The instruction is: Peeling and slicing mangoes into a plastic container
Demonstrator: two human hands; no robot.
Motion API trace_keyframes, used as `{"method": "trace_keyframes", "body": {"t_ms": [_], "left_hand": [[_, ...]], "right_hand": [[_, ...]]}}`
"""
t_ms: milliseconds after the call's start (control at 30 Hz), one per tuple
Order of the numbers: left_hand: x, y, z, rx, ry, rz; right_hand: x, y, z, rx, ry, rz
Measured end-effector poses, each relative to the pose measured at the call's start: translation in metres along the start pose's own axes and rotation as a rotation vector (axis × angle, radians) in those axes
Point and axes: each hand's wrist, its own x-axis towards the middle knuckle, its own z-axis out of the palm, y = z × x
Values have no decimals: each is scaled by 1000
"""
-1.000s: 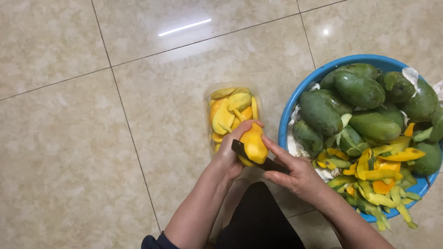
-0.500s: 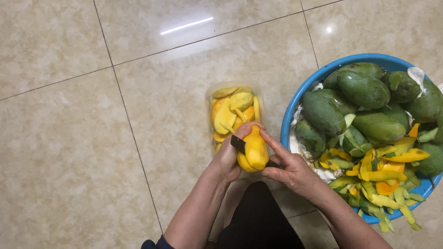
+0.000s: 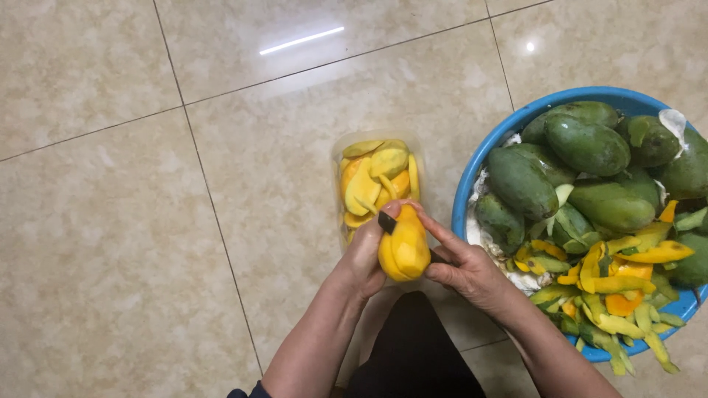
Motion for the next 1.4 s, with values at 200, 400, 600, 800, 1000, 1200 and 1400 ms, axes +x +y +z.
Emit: {"method": "trace_keyframes", "body": {"t_ms": [200,400,600,800,1000,1200,1400], "left_hand": [[-3,3,0,116,-96,20],[-3,7,-11,171,-285,-43],[0,10,-20,172,-199,-92],[6,17,-36,233,-163,-96],[1,23,-44,186,-174,-90],[2,13,-67,55,-178,-115],[0,14,-71,70,-157,-154]], "right_hand": [[3,1,1,51,69,-146],[0,9,-9,-178,142,46],[9,-33,15,-402,192,279],[21,-24,26,-371,305,185],[33,-10,27,-322,284,100],[44,-14,30,-299,258,67],[44,1,26,-393,203,68]]}}
